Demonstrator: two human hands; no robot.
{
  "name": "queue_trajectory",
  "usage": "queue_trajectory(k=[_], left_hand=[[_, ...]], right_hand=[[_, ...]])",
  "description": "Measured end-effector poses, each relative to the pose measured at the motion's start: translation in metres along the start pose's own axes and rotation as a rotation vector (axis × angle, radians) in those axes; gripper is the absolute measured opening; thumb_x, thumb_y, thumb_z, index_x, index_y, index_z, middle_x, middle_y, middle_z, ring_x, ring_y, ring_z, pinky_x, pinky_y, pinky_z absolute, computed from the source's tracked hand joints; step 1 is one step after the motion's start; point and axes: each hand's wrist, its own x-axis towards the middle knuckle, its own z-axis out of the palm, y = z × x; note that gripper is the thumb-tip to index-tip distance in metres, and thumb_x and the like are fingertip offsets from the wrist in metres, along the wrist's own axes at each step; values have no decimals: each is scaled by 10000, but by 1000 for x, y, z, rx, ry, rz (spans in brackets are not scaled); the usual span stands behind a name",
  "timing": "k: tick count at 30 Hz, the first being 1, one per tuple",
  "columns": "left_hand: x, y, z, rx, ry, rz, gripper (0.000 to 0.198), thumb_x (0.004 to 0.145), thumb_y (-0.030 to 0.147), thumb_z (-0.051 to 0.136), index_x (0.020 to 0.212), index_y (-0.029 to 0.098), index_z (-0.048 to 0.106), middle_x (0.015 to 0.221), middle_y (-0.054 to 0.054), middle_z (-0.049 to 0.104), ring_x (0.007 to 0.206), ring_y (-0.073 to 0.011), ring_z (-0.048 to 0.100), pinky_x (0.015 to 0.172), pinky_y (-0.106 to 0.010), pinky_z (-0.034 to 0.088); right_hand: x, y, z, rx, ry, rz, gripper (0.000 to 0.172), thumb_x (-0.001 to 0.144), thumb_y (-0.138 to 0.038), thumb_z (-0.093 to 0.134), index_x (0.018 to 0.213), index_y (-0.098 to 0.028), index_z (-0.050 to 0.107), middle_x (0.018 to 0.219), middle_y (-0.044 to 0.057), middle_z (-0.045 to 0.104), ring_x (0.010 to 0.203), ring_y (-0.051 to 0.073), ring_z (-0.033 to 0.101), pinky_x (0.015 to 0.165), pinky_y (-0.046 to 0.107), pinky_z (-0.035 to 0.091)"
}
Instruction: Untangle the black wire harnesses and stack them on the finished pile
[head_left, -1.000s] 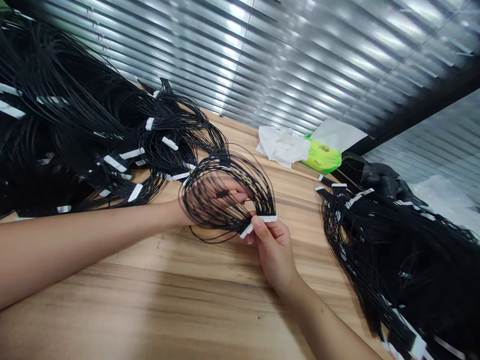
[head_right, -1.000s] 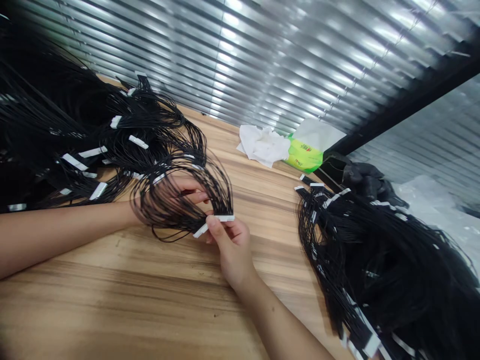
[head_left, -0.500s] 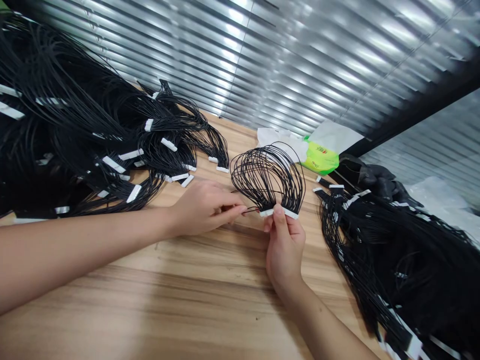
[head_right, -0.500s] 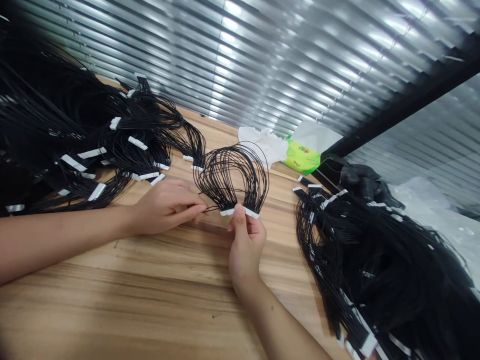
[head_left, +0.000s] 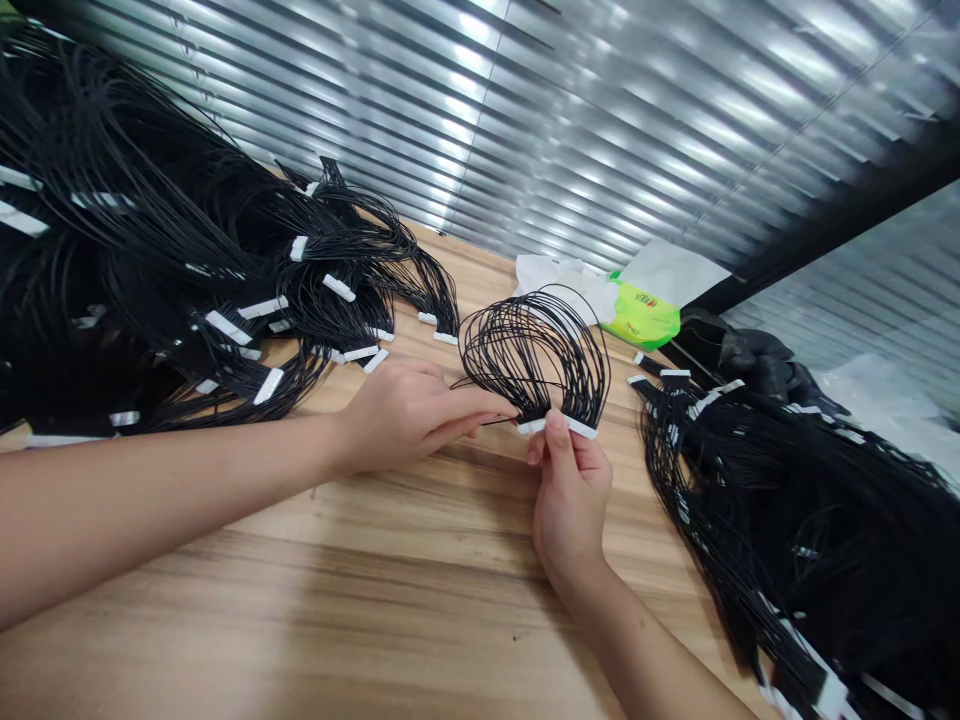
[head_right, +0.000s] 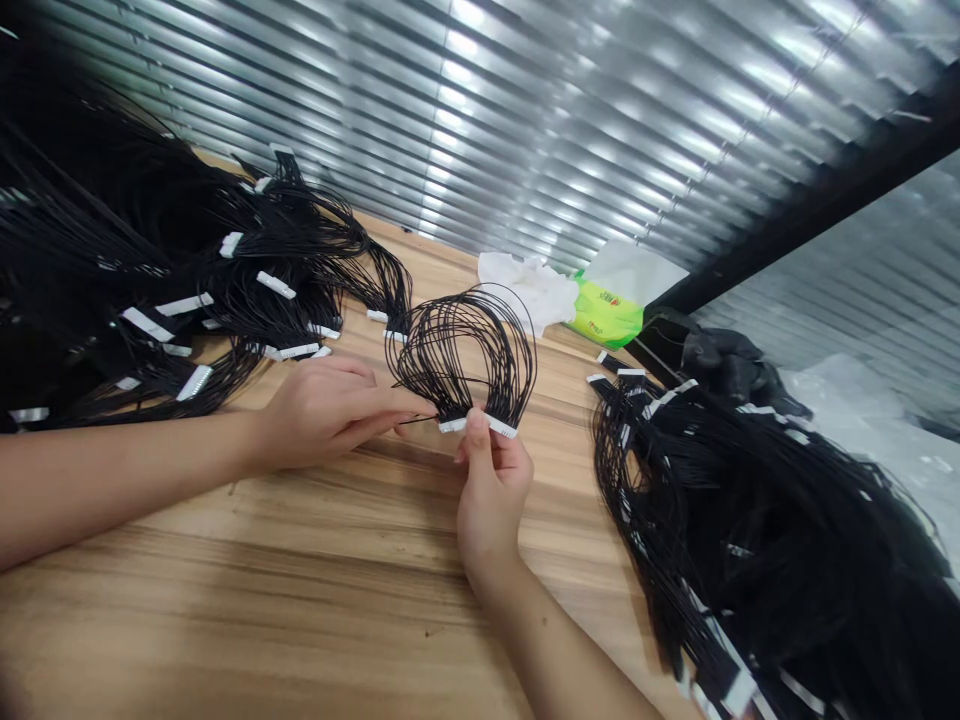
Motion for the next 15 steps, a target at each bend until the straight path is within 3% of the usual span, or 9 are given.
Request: queue_trajectory(k=[5,9,15], left_hand=[[1,1,0,2,51,0,213,866,408,603,959,238,691,693,51,709,619,-102,637,624,-224,452],[0,1,0,-41,37,-37,116,876,303,604,951,265,683,712,75,711,600,-86,620,637,-219,445],[2,2,-1,34,32,2,167,903,310,542,975,268,688,661,66,692,580,-90,604,629,-229,432]], right_hand=[[-2,-2,2,-52,-2,-8,335,769,-425,673,597,-179,524,513,-66,453,514,88,392,540,253,306],[-3,-2,3,-89,-22,-19,318,778,-427,661,621,-178,540,518,-63,454,514,92,396,537,255,308],[-3,-3,2,-113,-15,-17,328,775,-450,654,628,-172,559,514,-60,446,519,97,395,540,257,314]])
